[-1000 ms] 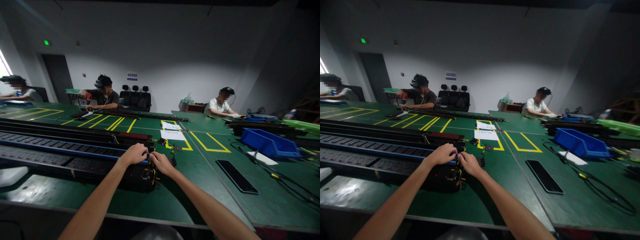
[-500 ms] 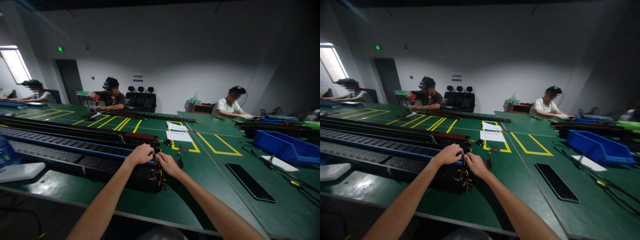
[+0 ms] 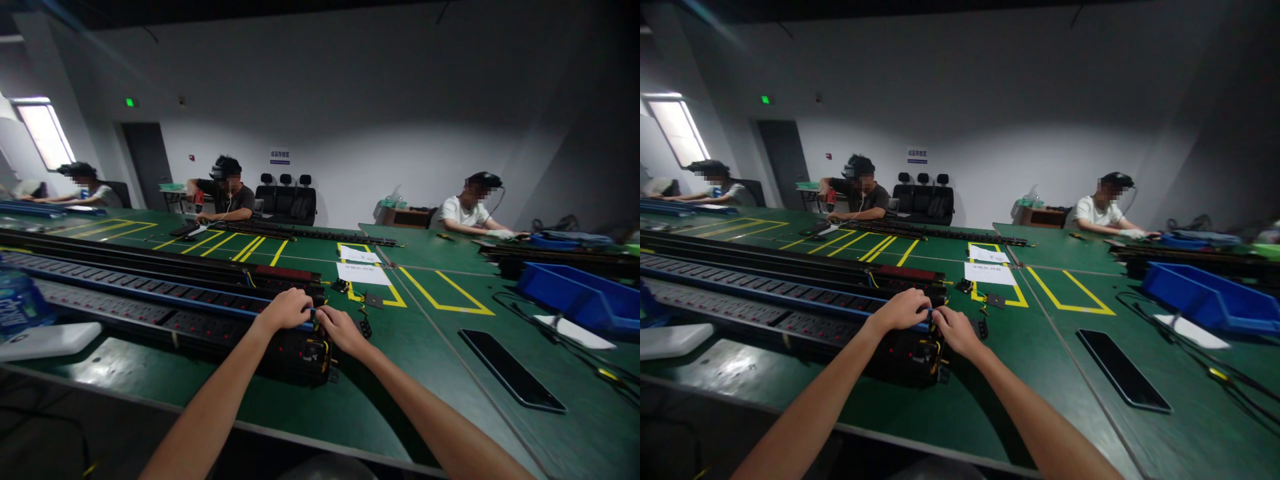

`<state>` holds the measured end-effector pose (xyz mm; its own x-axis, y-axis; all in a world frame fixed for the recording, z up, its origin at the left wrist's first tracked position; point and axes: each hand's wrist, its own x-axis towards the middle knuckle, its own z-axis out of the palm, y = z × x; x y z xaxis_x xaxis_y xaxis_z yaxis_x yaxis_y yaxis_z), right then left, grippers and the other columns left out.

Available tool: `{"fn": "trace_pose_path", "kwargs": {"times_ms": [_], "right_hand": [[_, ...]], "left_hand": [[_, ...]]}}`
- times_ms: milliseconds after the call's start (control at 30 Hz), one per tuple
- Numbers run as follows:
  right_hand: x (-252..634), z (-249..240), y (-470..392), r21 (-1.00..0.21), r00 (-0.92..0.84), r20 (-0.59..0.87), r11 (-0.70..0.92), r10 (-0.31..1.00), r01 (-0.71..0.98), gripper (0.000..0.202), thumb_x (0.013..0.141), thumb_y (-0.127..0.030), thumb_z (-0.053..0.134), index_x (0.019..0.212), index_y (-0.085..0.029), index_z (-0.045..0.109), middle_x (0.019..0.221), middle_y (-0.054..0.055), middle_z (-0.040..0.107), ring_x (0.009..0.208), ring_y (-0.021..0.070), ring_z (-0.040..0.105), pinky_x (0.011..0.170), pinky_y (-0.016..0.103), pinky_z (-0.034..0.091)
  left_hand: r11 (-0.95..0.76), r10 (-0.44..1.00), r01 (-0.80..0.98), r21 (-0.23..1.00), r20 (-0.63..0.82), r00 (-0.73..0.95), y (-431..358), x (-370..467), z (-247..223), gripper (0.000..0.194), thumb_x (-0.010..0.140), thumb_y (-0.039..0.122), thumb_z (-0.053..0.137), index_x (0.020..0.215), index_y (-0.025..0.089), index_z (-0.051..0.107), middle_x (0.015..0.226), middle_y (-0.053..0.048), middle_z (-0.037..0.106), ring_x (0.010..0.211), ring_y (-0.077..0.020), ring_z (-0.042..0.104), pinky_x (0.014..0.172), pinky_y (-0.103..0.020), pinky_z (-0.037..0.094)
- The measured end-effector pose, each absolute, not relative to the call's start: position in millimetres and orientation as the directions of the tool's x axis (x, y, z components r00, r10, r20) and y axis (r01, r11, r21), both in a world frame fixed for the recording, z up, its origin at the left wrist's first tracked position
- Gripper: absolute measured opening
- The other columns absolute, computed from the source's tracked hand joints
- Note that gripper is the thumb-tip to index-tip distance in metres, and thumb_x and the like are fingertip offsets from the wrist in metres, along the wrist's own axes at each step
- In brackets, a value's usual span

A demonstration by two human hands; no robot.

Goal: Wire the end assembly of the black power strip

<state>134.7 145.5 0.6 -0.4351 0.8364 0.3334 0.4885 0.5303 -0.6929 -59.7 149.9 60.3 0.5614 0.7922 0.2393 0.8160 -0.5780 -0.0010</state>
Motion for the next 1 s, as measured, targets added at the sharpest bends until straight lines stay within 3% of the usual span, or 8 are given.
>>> {"fn": "trace_pose_path", "kwargs": {"times_ms": [1000], "right_hand": [[134.4,1.3,145.1,-0.685,-0.435,0.328,0.528,0.839,0.502,0.039,0.102,-0.045,0.037,0.098,-0.020,0.067,0.068,0.001,0.066,0.066,0.0169,0.063,0.060,0.024,0.037]], "left_hand": [[-0.577,0.791,0.816,0.004,0.252,0.558,151.4,-60.6,56.9,0.023,0.087,0.027,0.053,0.098,0.022,0.072,0.095,-0.007,0.068,0.095,-0.0223,0.062,0.084,-0.030,0.049]]}}
